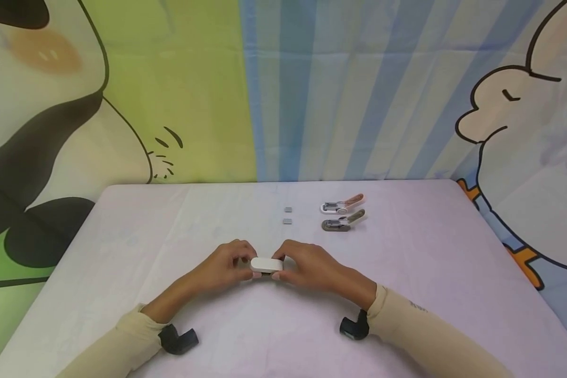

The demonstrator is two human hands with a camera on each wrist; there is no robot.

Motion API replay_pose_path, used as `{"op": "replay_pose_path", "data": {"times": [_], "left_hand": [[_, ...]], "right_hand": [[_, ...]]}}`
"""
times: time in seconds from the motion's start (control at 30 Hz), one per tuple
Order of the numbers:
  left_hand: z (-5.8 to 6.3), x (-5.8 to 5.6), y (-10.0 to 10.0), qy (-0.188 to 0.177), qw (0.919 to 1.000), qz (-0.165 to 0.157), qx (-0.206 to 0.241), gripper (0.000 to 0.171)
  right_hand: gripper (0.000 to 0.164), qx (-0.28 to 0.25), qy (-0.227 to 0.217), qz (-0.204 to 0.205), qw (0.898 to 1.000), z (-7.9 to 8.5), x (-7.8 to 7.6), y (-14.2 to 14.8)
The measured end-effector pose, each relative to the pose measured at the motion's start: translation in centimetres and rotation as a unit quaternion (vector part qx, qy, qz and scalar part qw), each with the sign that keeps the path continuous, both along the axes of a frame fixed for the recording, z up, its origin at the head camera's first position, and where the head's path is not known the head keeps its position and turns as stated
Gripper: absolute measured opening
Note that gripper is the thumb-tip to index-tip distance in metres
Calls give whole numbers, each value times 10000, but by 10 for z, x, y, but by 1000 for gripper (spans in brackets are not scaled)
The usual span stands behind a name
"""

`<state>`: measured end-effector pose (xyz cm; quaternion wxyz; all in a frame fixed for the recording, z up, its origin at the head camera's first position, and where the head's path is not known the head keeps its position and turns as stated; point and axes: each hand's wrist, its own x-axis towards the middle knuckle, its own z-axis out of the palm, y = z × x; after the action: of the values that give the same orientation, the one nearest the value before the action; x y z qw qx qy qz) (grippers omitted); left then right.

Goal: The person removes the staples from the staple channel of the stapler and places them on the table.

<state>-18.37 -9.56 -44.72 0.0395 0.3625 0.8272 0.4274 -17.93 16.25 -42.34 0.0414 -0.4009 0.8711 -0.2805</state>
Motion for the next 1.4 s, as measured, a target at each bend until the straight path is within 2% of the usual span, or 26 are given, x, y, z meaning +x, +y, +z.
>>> {"op": "replay_pose_path", "data": {"times": [0.23,0.47,0.73,0.9,1.17,1.4], "left_hand": [[-1,6,5,-195,9993,-157,-277,14],[2,9,8,-409,9974,-198,-565,15],[-2,9,9,-298,9953,-344,-856,16],[-1,9,10,-162,9930,-411,-1096,16],[-2,7,12,-208,9931,-593,-988,11],[-2,6,14,-142,9931,-651,-966,12]], "right_hand": [[31,257,-205,-10,9995,0,6,3],[31,131,-230,98,9996,0,6,4],[33,353,-426,88,9984,-2,6,2],[34,404,-307,212,9985,-2,6,0],[25,-69,-63,557,9984,-2,6,-14],[32,12,63,403,9992,0,10,-20]]}}
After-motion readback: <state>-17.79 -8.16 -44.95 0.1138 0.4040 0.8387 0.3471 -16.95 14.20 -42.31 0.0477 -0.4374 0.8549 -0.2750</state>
